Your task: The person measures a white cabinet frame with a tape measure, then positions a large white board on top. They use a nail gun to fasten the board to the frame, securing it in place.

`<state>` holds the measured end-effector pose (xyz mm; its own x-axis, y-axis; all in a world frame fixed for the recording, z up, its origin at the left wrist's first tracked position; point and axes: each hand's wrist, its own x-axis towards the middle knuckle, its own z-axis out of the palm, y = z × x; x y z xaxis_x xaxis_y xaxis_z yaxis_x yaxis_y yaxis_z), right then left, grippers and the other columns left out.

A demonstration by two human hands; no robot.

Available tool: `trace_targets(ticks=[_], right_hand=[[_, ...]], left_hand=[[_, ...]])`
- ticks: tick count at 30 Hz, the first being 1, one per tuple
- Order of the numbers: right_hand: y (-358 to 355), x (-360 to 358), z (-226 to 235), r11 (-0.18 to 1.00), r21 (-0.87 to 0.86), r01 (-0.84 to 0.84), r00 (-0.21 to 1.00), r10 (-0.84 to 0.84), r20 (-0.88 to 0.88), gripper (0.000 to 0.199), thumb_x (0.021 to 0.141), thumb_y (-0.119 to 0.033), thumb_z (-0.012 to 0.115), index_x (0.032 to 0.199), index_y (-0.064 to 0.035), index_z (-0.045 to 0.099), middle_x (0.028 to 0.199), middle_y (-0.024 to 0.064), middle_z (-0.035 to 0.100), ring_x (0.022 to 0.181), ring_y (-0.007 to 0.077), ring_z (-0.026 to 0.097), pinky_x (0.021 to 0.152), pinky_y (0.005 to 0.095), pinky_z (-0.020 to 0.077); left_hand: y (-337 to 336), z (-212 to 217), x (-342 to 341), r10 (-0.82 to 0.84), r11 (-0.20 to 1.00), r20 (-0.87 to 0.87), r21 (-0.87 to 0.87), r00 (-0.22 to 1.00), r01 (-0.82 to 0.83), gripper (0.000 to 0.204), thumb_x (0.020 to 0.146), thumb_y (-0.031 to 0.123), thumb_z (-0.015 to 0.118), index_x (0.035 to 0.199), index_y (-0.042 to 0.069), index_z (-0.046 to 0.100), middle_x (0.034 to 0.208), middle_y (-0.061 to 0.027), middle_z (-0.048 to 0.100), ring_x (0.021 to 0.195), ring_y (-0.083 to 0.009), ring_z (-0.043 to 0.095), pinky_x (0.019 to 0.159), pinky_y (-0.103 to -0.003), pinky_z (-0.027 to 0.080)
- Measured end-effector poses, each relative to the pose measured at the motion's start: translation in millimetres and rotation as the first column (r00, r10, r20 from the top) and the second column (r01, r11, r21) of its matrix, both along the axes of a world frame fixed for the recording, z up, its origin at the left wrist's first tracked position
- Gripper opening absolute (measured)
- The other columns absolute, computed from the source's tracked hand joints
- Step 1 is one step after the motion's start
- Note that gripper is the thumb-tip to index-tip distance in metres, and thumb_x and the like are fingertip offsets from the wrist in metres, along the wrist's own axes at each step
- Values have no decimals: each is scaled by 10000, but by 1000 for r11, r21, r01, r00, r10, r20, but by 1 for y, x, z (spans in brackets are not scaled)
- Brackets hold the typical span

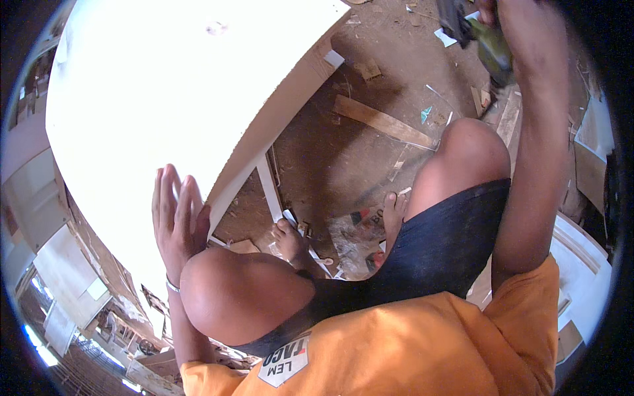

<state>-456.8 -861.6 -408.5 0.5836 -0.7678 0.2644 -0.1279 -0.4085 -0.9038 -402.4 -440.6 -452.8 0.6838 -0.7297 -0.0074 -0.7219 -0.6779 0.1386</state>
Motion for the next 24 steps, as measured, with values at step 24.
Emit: trace_targets(ticks=[24], right_hand=[[12, 32, -56, 968, 250, 8, 997, 10, -71, 231, 867, -205, 683, 724, -25, 658, 580, -2, 537, 474, 97, 501, 457, 263, 392]], left_hand=[[84, -31, -16, 101, 995, 240, -23, 966, -98, 620, 1015, 494, 499, 1415, 22, 531, 1502, -225, 475, 1410, -421, 429, 1143, -510, 384]])
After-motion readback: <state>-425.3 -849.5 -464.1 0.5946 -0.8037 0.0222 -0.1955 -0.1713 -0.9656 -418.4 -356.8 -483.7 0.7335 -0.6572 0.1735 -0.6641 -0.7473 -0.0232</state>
